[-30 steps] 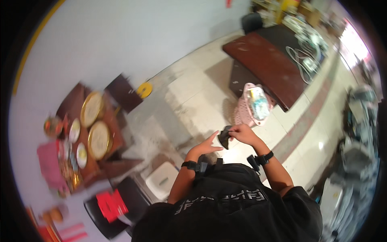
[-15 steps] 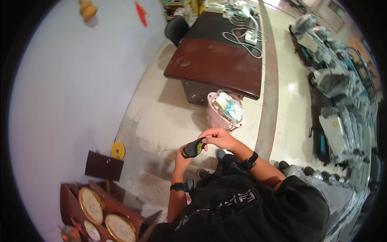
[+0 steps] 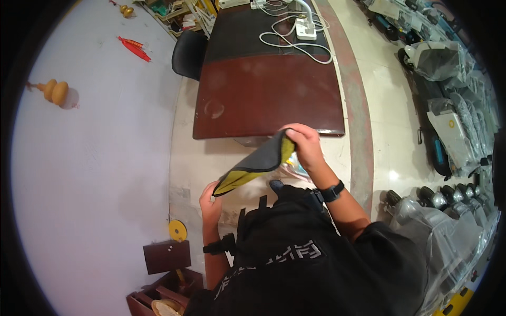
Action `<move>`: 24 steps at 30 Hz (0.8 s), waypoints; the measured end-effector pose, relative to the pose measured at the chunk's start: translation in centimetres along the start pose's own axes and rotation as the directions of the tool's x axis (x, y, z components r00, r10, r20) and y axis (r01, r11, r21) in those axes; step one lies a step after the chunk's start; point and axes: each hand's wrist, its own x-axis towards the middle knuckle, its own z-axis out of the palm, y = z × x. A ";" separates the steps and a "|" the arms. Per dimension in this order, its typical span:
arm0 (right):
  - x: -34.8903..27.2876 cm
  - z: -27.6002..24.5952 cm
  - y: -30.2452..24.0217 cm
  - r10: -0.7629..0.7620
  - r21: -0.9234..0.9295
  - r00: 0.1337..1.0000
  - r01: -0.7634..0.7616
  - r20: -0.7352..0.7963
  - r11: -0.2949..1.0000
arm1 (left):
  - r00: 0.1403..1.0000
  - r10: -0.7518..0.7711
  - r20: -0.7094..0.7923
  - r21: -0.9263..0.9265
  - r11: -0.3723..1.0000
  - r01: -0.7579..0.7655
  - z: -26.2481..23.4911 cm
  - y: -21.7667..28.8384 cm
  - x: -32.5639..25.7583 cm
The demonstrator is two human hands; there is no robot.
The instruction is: Cleaning a vehicle tire and then wiping down a table.
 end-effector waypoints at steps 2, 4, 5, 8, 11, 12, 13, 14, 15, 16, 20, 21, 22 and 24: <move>2.5 -0.9 0.3 -0.029 0.106 0.987 0.046 -0.157 0.993 | 0.992 0.126 0.000 0.136 0.983 -0.124 -0.6 0.2 4.3; 4.4 -1.7 0.6 0.040 0.095 0.934 -0.007 -0.356 0.995 | 0.988 0.100 0.121 0.119 0.986 -0.114 -0.7 0.1 8.4; 5.0 -3.0 1.7 0.058 0.027 0.893 -0.052 -0.445 0.998 | 0.982 0.126 0.138 0.162 0.976 -0.148 -0.1 -0.8 10.2; 6.9 -4.0 3.6 0.026 0.004 0.868 -0.028 -0.496 1.000 | 0.994 0.021 0.109 0.168 0.985 -0.039 2.9 -2.7 15.7; 9.4 -2.9 7.1 0.029 -0.121 0.893 -0.093 -0.448 0.988 | 0.971 0.165 -0.172 0.488 0.871 -0.061 6.3 -7.1 20.6; 10.5 -1.5 8.3 0.035 -0.206 0.899 -0.138 -0.436 0.969 | 0.960 0.132 -0.245 0.561 0.828 0.029 6.6 -9.6 21.9; 11.5 -1.8 10.0 0.040 -0.377 0.955 -0.154 -0.294 0.913 | 0.969 0.093 -0.227 0.571 0.819 0.056 7.8 -10.2 23.2; 12.3 -1.5 12.2 -0.018 -0.681 0.992 -0.072 -0.125 0.729 | 0.976 0.052 -0.213 0.582 0.809 0.084 8.6 -10.8 24.0; 13.2 -1.7 15.2 -0.009 -0.841 1.000 0.017 0.014 0.541 | 0.978 0.028 -0.207 0.567 0.818 0.096 9.0 -11.9 24.6; 14.2 -0.6 17.7 0.070 -0.925 0.990 0.091 0.125 0.370 | 0.978 0.063 -0.198 0.580 0.812 0.065 8.9 -13.3 24.8; 17.5 4.8 22.6 0.204 -0.953 0.946 0.278 0.250 -0.119 | 0.992 0.065 -0.113 0.591 0.806 0.015 7.2 -17.1 24.7; 19.1 6.1 23.2 0.234 -0.938 0.930 0.320 0.284 -0.134 | 0.989 0.077 -0.122 0.612 0.791 0.014 6.9 -17.8 25.1; 20.9 7.3 23.8 0.264 -0.936 0.923 0.323 0.280 -0.136 | 0.991 0.047 -0.125 0.603 0.796 0.039 6.8 -18.2 25.7; 25.6 9.3 24.8 0.278 -0.888 0.867 0.452 0.414 -0.087 | 0.972 0.039 -0.234 0.717 0.682 0.145 6.5 -17.9 27.5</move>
